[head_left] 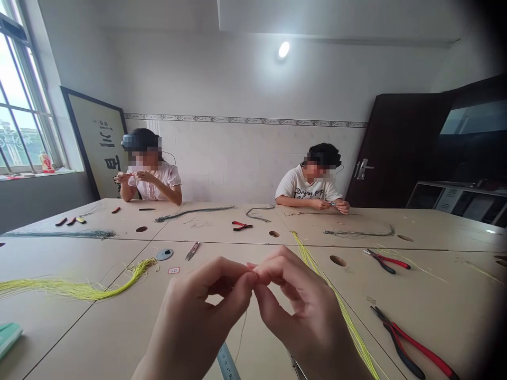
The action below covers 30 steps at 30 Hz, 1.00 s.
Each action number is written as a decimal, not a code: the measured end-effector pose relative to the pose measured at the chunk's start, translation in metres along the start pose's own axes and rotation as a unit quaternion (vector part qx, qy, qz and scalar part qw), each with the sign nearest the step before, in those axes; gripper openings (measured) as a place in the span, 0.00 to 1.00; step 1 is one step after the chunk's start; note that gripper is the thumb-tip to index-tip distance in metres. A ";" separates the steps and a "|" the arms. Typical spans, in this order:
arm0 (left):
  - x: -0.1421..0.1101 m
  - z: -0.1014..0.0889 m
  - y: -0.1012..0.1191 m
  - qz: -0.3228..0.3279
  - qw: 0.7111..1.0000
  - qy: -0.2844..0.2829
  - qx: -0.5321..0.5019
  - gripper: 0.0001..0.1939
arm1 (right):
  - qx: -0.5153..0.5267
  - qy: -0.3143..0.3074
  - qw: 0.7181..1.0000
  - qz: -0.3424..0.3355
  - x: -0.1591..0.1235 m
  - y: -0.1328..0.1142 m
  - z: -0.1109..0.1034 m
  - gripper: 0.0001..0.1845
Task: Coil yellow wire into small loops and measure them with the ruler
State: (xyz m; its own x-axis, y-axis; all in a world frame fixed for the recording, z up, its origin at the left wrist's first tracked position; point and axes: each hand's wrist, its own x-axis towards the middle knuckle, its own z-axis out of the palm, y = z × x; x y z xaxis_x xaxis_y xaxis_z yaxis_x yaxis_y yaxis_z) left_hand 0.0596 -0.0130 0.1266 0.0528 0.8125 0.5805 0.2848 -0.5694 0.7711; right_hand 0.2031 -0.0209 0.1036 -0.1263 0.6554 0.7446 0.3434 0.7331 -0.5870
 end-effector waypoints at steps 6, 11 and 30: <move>0.002 -0.004 -0.002 -0.035 0.999 -0.015 -0.019 0.09 | 0.145 -0.031 0.986 0.074 0.001 -0.002 0.000 0.07; 0.003 -0.008 -0.007 -0.119 0.987 -0.084 -0.074 0.12 | -0.040 0.015 0.993 -0.110 -0.003 0.003 -0.007 0.07; 0.000 -0.009 -0.009 -0.073 0.988 -0.118 -0.072 0.13 | 0.157 -0.048 0.979 0.120 0.001 -0.002 0.001 0.08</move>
State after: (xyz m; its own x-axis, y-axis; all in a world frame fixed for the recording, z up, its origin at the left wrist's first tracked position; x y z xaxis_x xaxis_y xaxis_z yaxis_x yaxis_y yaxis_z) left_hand 0.0486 -0.0089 0.1223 0.2476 0.8838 0.3969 0.1674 -0.4425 0.8810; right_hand 0.2015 -0.0212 0.1051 -0.1685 0.8188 0.5488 0.0723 0.5655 -0.8216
